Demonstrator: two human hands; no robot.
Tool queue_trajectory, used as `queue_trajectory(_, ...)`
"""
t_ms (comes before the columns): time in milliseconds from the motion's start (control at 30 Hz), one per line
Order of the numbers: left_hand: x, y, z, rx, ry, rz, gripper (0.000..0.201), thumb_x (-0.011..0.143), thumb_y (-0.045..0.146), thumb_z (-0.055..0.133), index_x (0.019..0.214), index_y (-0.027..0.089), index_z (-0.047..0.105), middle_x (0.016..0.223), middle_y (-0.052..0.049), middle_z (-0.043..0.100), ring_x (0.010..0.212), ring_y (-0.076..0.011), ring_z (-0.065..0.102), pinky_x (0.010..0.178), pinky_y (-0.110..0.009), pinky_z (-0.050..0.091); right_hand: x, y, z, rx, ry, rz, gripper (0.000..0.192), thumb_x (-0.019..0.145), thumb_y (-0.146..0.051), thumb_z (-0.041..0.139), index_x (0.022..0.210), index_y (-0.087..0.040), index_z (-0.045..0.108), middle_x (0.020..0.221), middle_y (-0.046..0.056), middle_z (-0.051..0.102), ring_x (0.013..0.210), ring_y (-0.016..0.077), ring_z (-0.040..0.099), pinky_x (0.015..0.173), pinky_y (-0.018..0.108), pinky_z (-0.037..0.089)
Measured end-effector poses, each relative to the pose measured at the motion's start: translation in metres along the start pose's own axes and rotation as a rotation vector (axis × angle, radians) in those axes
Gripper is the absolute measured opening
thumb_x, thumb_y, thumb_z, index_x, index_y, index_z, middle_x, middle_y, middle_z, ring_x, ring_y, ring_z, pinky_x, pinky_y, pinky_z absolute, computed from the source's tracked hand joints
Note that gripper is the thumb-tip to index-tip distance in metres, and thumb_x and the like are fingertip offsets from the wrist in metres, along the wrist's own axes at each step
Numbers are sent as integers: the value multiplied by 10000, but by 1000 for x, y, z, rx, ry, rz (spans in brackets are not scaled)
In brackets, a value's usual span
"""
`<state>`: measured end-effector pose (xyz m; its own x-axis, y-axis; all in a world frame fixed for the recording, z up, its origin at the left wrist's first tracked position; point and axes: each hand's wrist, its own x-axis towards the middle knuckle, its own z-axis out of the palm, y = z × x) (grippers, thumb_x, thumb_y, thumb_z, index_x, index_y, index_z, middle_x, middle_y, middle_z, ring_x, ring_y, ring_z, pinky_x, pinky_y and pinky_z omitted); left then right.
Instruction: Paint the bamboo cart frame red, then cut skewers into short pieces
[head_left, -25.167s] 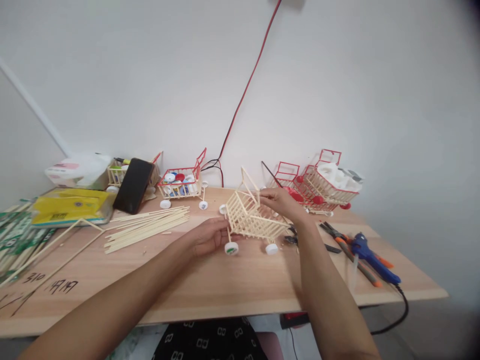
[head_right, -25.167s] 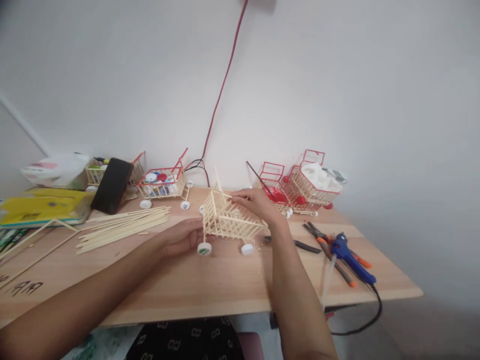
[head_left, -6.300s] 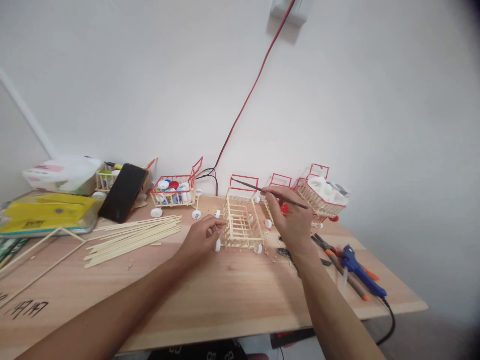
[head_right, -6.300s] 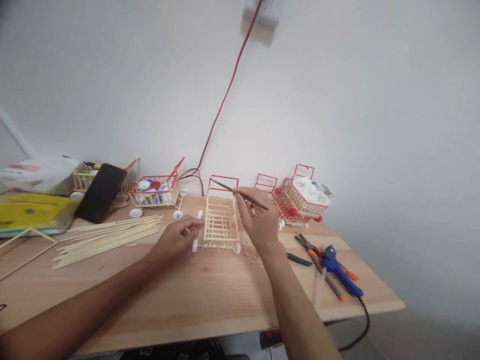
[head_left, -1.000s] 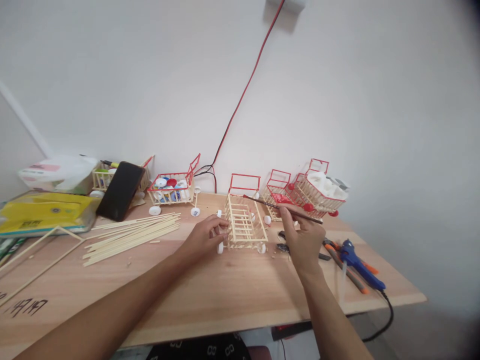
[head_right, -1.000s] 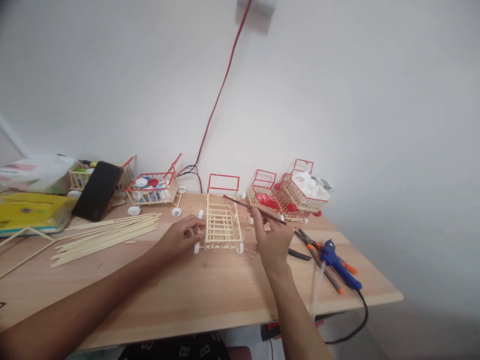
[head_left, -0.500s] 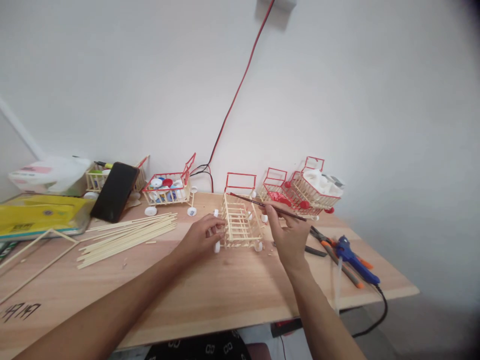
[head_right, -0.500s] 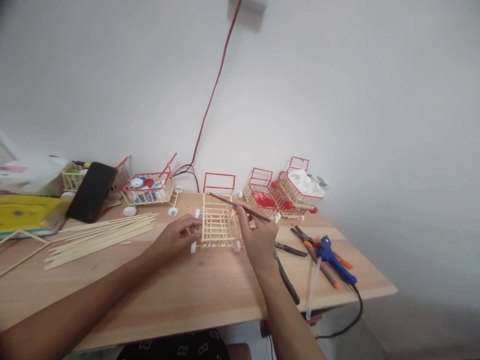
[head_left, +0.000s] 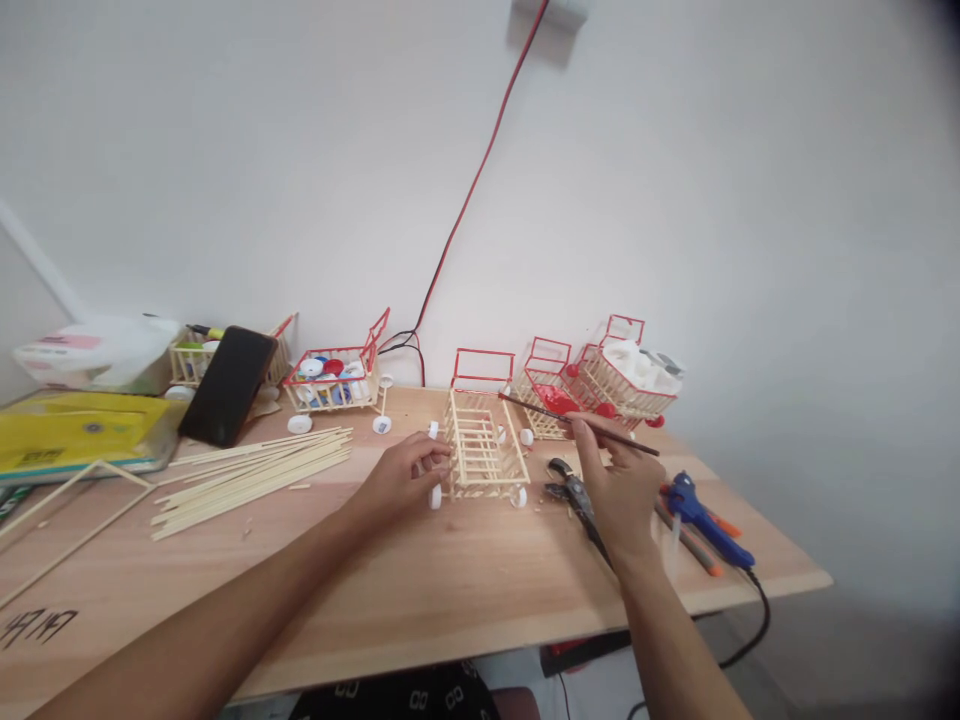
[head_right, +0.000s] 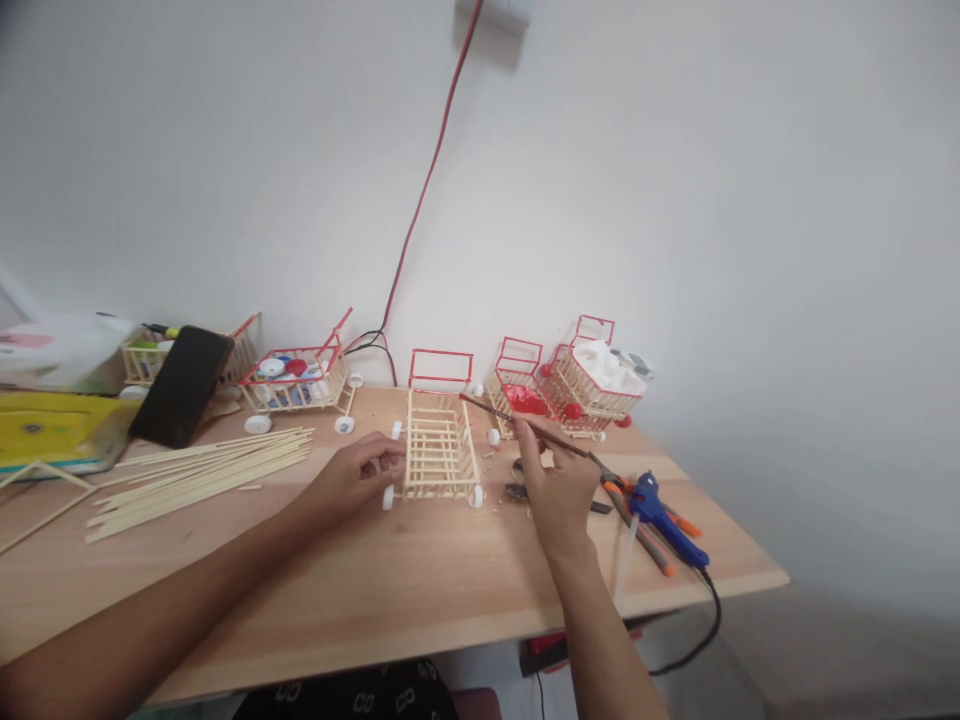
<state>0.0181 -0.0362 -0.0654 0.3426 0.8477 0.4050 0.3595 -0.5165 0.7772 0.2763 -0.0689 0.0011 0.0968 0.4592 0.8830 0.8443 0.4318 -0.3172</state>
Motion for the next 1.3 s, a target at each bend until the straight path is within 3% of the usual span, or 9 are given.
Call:
queue_trajectory(333,1,-1,2,2,2,19,244,809,206,573,1028,156,668,909,-52,625,767,-148,565,671,-254,447,6,-8,-11,33,-69,-118,145,873,-241,573,932,-200,699,852,40,727,707,157,645,637,277,499)
queue_trajectory(633,2,-2,4,-15,-2,27,228,813,238,575,1002,154,669,906,-59,645,766,-150,572,665,-255,451,6,-6,-5,106,-108,-83,152,865,-235,581,947,-212,707,887,40,730,743,158,646,642,278,502)
queue_trajectory(967,3,1,3,-7,-3,-2,192,802,246,586,949,164,678,883,-51,646,731,-144,574,640,-247,450,5,-12,-10,46,-44,-99,158,876,-250,563,916,-196,707,841,49,730,704,164,651,660,295,514)
queue_trajectory(1300,2,-1,2,-4,-13,1,207,811,238,575,971,151,672,880,-53,643,751,-147,573,661,-250,442,-4,-4,-3,108,-120,-104,145,865,-218,582,944,-196,702,883,50,732,757,165,654,666,288,514)
